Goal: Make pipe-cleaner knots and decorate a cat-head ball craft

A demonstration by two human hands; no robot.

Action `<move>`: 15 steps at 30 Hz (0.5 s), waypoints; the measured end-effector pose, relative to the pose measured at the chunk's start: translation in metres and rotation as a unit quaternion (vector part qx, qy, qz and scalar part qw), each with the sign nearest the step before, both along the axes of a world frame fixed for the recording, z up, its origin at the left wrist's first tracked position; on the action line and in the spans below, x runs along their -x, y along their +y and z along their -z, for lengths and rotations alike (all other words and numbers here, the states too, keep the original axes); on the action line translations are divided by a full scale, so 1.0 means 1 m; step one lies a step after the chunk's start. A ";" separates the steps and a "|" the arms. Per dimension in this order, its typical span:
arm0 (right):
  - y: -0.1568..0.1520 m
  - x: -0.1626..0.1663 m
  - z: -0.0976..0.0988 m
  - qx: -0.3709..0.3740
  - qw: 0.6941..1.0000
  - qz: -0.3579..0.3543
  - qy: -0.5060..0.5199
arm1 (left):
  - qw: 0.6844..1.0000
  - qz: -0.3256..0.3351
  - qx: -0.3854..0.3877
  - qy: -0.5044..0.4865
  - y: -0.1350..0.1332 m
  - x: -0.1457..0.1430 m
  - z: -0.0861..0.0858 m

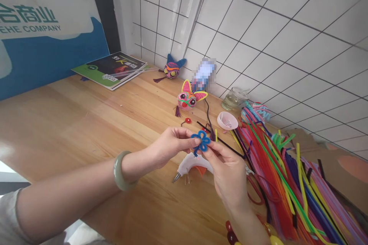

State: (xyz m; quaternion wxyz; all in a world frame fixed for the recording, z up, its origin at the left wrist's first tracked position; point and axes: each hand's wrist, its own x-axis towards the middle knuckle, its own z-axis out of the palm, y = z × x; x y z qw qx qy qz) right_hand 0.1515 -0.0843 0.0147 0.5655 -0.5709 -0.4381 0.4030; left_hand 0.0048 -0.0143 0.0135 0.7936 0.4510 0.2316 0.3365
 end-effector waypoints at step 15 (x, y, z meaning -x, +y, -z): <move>-0.002 0.003 -0.011 -0.011 0.996 -0.035 -0.085 | 1.000 -0.007 -0.001 -0.006 -0.003 -0.001 -0.004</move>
